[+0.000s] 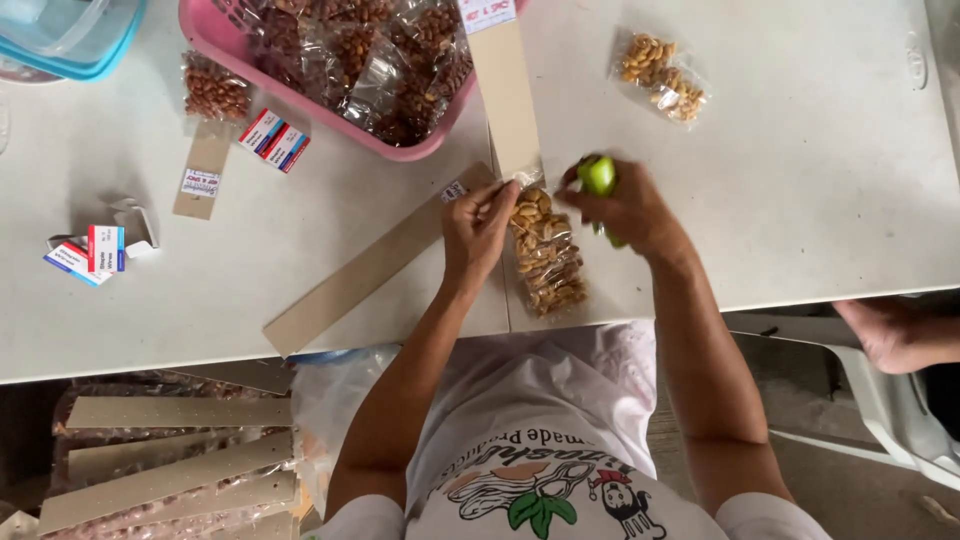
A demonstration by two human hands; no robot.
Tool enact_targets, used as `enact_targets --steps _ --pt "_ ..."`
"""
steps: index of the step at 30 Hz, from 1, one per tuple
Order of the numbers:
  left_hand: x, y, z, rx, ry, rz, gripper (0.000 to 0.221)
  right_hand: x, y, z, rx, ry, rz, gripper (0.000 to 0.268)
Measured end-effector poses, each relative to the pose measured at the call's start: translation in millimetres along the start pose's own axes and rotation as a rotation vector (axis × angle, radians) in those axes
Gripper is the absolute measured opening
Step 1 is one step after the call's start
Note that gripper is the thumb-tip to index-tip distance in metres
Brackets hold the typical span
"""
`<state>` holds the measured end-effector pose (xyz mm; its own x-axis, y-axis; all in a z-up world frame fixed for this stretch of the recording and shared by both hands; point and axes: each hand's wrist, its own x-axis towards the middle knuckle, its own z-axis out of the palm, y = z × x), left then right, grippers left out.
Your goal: Stapling small bags of nuts onto a cardboard display strip using a manual stapler.
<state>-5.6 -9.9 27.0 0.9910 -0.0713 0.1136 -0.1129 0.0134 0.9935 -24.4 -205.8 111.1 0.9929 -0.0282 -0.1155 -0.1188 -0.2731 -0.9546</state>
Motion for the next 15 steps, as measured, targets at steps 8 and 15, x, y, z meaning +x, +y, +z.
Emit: enact_targets --steps 8,15 --pt "-5.2 55.4 7.3 0.178 -0.102 0.347 0.018 53.0 -22.1 30.9 0.476 0.486 -0.009 0.053" --pt "-7.3 62.9 7.2 0.226 -0.125 0.331 0.020 58.9 -35.9 54.3 0.213 0.606 -0.100 0.057"
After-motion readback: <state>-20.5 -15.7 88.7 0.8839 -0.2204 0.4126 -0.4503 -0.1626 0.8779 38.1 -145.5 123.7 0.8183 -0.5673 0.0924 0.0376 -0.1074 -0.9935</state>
